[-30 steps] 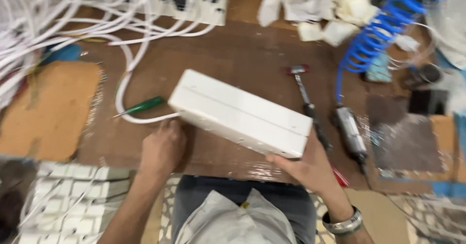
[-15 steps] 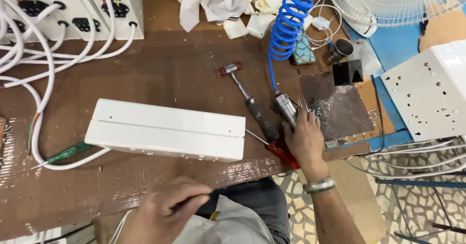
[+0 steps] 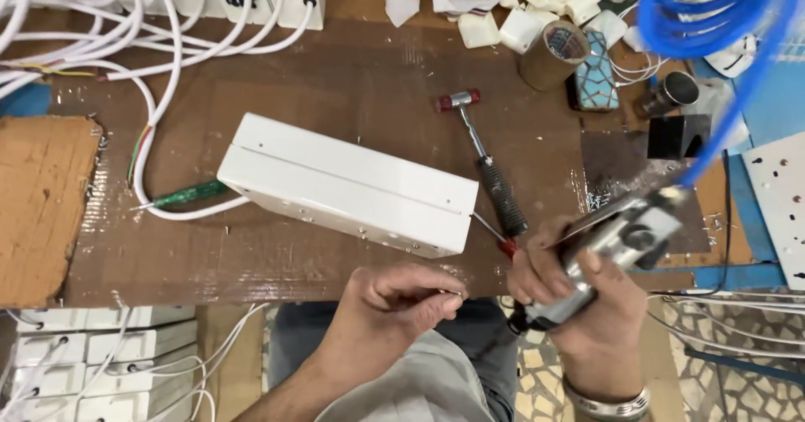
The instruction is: Assembling a white electrical distribution box using a pneumatic screwdriver and hammer.
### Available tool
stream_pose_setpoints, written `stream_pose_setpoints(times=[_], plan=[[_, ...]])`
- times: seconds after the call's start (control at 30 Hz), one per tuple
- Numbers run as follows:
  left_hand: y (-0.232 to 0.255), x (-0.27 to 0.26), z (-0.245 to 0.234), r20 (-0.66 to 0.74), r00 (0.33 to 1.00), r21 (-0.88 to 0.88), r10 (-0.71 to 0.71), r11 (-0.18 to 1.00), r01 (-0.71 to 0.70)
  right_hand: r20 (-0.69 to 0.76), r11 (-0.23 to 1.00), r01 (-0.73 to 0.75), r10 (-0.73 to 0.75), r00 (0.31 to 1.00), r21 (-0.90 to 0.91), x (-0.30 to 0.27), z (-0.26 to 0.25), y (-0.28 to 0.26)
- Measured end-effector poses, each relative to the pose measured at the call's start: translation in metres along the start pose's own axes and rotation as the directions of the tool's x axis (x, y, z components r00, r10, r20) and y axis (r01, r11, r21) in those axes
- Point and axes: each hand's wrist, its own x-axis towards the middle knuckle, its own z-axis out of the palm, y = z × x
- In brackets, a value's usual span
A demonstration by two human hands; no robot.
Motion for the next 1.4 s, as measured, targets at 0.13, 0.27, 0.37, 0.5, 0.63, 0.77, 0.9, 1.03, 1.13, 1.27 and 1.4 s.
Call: stream_pose_setpoints(times=[0.13, 0.27, 0.37, 0.5, 0.63, 0.77, 0.9, 1.03, 1.13, 1.27, 1.4], plan=[[-0.010, -0.007, -0.004, 0.014, 1.000, -0.148, 0.002, 0.989, 0.000, 0.097, 0.959, 0.282, -0.278, 0.956, -0.026, 0.006, 0.041, -0.004], [-0.014, -0.009, -0.006, -0.026, 0.997, -0.220, -0.067, 0.974, 0.060, -0.053, 0.882, 0.392, -0.419, 0.906, -0.262, 0.008, 0.077, -0.011], [-0.016, -0.009, -0.006, -0.022, 0.993, -0.282, -0.116, 0.954, 0.105, -0.025, 0.817, 0.460, -0.498, 0.867, -0.347, 0.006, 0.072, -0.009], [-0.015, -0.010, -0.004, -0.034, 0.988, -0.339, -0.151, 0.932, 0.131, -0.110, 0.779, 0.459, -0.548, 0.829, -0.426, 0.001, 0.069, -0.005], [-0.013, -0.010, -0.004, -0.054, 0.984, -0.338, -0.170, 0.930, 0.143, -0.069, 0.797, 0.469, -0.530, 0.845, -0.380, 0.003, 0.066, -0.005], [-0.012, -0.010, -0.005, -0.042, 0.989, -0.343, -0.142, 0.932, 0.119, -0.024, 0.784, 0.488, -0.536, 0.844, -0.383, -0.003, 0.047, -0.008], [-0.017, -0.009, -0.003, -0.040, 0.985, -0.370, -0.170, 0.918, 0.143, 0.013, 0.771, 0.501, -0.540, 0.841, -0.394, 0.000, 0.053, -0.004], [-0.021, -0.009, -0.004, -0.057, 0.980, -0.418, -0.192, 0.896, 0.151, -0.046, 0.778, 0.492, -0.550, 0.834, -0.390, 0.004, 0.063, 0.000], [-0.024, -0.010, -0.004, -0.047, 0.978, -0.459, -0.201, 0.875, 0.158, -0.061, 0.773, 0.494, -0.560, 0.827, -0.399, 0.006, 0.068, 0.001], [-0.023, -0.009, -0.004, -0.048, 0.979, -0.457, -0.200, 0.876, 0.157, -0.045, 0.789, 0.479, -0.534, 0.844, -0.385, 0.005, 0.065, -0.001], [-0.024, -0.010, -0.004, -0.053, 0.978, -0.462, -0.201, 0.873, 0.155, -0.026, 0.782, 0.487, -0.538, 0.843, -0.389, 0.008, 0.067, 0.001]])
